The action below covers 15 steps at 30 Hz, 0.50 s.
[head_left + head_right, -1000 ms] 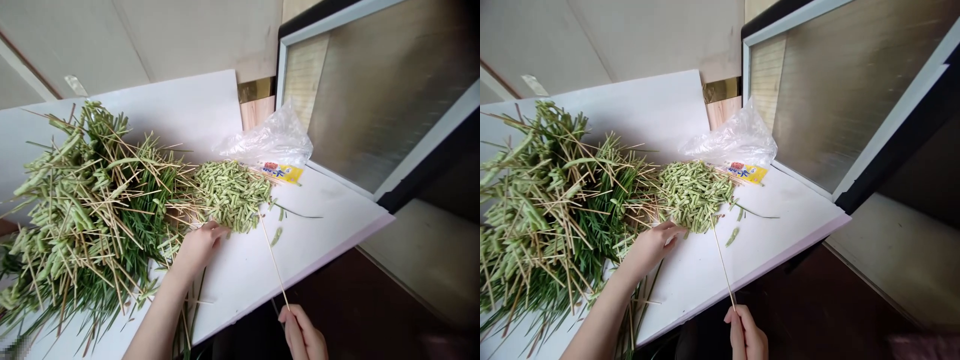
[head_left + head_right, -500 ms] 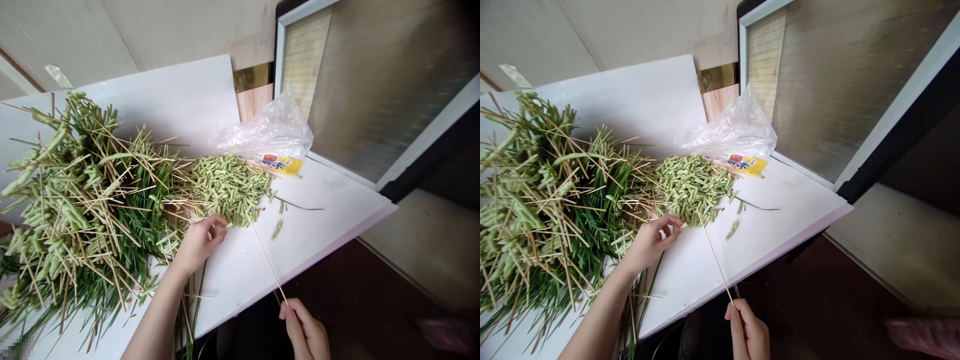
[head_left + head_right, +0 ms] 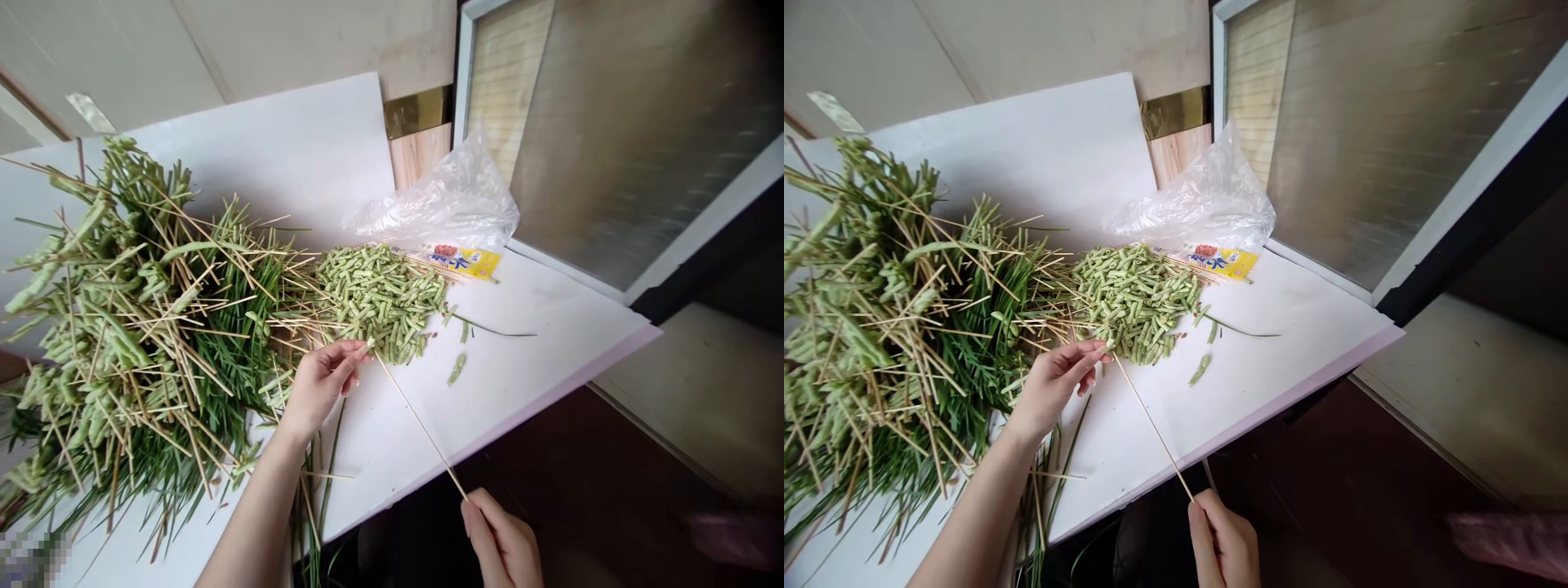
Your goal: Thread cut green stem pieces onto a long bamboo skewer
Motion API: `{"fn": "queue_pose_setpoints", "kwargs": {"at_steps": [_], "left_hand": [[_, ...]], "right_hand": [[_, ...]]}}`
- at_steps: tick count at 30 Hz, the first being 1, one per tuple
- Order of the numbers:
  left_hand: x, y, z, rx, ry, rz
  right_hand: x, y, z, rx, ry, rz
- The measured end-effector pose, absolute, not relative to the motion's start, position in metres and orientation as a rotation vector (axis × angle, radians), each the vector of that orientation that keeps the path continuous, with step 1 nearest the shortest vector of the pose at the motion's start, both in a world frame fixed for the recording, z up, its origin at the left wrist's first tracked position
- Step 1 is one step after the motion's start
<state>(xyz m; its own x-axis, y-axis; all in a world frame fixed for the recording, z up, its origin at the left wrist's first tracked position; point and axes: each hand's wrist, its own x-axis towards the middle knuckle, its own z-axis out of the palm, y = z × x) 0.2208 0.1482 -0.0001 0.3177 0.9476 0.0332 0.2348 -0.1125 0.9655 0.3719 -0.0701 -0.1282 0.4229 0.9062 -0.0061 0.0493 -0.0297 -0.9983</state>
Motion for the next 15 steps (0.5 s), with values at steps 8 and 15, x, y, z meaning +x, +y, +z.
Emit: {"fn": "queue_pose_setpoints", "kwargs": {"at_steps": [8,15], "left_hand": [[0.2203,0.1459,-0.0021,1.671,1.146,0.84],[0.2208,0.1446,-0.0016,1.717,1.168,0.843]], "right_hand": [[0.3734,-0.0693,-0.1249,-1.445,-0.917,0.878],[0.3734,-0.07,-0.1253,-1.44,-0.899,0.896]]}}
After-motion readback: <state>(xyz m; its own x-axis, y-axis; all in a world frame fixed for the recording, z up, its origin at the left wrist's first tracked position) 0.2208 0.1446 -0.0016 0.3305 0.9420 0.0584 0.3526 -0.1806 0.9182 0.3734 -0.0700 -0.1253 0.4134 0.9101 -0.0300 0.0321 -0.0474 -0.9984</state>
